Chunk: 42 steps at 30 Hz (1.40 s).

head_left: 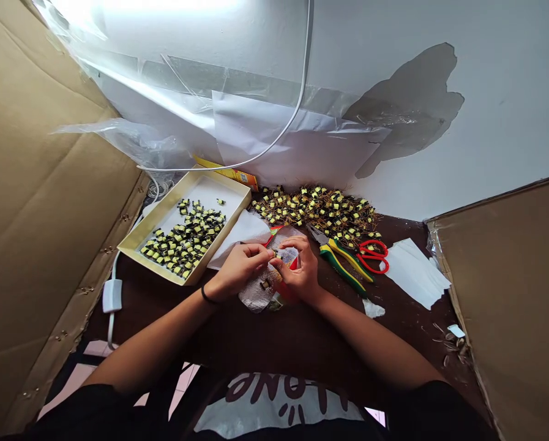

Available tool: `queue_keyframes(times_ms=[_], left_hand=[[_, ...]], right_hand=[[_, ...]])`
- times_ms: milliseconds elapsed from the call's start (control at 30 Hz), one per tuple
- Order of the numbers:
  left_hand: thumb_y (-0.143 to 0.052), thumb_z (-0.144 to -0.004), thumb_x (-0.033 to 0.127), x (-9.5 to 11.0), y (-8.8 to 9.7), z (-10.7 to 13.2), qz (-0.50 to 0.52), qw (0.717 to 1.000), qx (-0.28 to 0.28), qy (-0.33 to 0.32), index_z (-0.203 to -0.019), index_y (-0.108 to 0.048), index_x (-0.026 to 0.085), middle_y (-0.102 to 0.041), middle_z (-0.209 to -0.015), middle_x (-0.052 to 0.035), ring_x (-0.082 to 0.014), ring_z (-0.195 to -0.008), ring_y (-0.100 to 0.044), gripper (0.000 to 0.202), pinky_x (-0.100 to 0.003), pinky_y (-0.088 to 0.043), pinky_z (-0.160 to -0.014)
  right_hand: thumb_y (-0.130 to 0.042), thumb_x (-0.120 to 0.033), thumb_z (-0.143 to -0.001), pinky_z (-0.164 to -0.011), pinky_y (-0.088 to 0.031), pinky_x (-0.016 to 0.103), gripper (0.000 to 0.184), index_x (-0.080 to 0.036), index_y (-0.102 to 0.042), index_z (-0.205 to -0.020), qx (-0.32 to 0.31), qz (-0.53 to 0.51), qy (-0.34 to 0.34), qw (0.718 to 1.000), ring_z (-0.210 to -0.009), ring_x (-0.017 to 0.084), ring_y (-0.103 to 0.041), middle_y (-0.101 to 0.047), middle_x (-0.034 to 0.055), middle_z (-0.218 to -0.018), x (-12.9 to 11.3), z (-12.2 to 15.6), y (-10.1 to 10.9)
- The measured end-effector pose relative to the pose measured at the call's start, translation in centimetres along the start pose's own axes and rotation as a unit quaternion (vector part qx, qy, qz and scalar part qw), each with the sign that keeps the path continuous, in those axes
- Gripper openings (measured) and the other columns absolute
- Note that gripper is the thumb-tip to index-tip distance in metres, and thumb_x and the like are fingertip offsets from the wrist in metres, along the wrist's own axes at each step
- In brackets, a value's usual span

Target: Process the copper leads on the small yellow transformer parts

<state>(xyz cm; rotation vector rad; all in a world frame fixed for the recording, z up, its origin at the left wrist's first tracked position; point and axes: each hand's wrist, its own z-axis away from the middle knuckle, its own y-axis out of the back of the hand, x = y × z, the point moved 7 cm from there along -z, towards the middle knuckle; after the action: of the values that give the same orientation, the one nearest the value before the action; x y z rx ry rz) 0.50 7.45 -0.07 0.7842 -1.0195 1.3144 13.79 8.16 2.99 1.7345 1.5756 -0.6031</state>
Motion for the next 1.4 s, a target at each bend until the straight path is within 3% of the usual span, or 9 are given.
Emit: queue_keyframes(times_ms=[200, 400, 633, 767, 1067, 1267, 1400], left_hand=[[-0.070, -0.069, 0.049, 0.1, 0.1, 0.0, 0.000, 1.000, 0.006, 0.000, -0.059, -0.055, 0.014, -0.039, -0.048, 0.0057, -0.0051, -0.044, -0.028, 0.039, -0.022, -0.018, -0.046], [-0.069, -0.070, 0.047, -0.2, 0.2, -0.1, 0.000, 1.000, 0.011, 0.000, -0.059, -0.054, 0.014, -0.039, -0.049, 0.0055, -0.0050, -0.044, -0.027, 0.039, -0.022, -0.017, -0.045], [-0.070, -0.070, 0.047, -0.2, 0.0, -0.2, 0.021, 0.999, -0.024, 0.000, -0.059, -0.055, 0.014, -0.040, -0.049, 0.0052, -0.0055, -0.046, -0.031, 0.038, -0.021, -0.021, -0.046], [-0.074, -0.065, 0.050, 0.0, 0.0, -0.2, 0.045, 0.998, -0.035, 0.005, -0.061, -0.055, 0.013, -0.041, -0.051, 0.0052, -0.0045, -0.046, -0.030, 0.042, -0.020, -0.019, -0.045], [-0.081, -0.062, 0.038, -0.2, -0.4, 0.1, 0.125, 0.991, -0.049, -0.005, -0.082, -0.062, 0.014, -0.052, -0.066, 0.0046, -0.0023, -0.045, -0.036, 0.037, -0.018, -0.027, -0.045], [-0.080, -0.064, 0.035, 0.5, -0.5, 0.2, 0.117, 0.990, -0.039, -0.068, -0.082, -0.065, 0.013, -0.056, -0.069, 0.0029, -0.0058, -0.053, -0.046, 0.032, -0.020, -0.037, -0.053], [-0.078, -0.066, 0.038, 0.4, -0.7, 0.2, 0.119, 0.989, -0.044, -0.073, -0.079, -0.063, 0.013, -0.053, -0.066, 0.0038, -0.0061, -0.053, -0.046, 0.032, -0.020, -0.038, -0.054]], right_hand=[[-0.067, -0.030, -0.081, -0.078, -0.051, 0.037, 0.023, -0.024, -0.052, -0.098, -0.006, 0.026, -0.015, 1.000, -0.084, 0.019, -0.060, -0.062, 0.0019, -0.087, -0.1, -0.2, 0.0], [-0.065, -0.026, -0.084, -0.076, -0.051, 0.034, 0.019, -0.025, -0.054, -0.099, -0.013, 0.045, 0.016, 0.999, -0.083, 0.018, -0.060, -0.063, 0.0019, -0.088, -0.7, -0.2, 0.0], [-0.063, -0.038, -0.085, -0.085, -0.050, 0.040, 0.037, -0.024, -0.054, -0.118, -0.051, 0.047, 0.005, 0.998, -0.096, 0.022, -0.059, -0.065, 0.0063, -0.101, -0.1, -0.4, -0.5], [-0.058, -0.040, -0.089, -0.090, -0.047, 0.043, 0.024, -0.025, -0.062, -0.106, -0.083, 0.052, 0.027, 0.995, -0.101, 0.023, -0.059, -0.068, 0.0061, -0.104, -0.4, -0.8, -0.8], [-0.061, -0.032, -0.088, -0.084, -0.048, 0.040, 0.013, -0.023, -0.059, -0.096, -0.029, 0.036, 0.048, 0.998, -0.093, 0.021, -0.060, -0.067, 0.0053, -0.095, -0.9, -0.8, -0.1], [-0.062, -0.026, -0.086, -0.083, -0.048, 0.039, 0.010, -0.022, -0.055, -0.093, -0.023, 0.036, 0.048, 0.998, -0.093, 0.020, -0.059, -0.065, 0.0056, -0.097, -1.4, -0.9, 0.0], [-0.057, -0.036, -0.088, -0.086, -0.047, 0.042, 0.015, -0.022, -0.055, -0.092, -0.041, 0.019, 0.030, 0.999, -0.096, 0.022, -0.059, -0.064, 0.0069, -0.099, -1.2, -0.7, -0.1]])
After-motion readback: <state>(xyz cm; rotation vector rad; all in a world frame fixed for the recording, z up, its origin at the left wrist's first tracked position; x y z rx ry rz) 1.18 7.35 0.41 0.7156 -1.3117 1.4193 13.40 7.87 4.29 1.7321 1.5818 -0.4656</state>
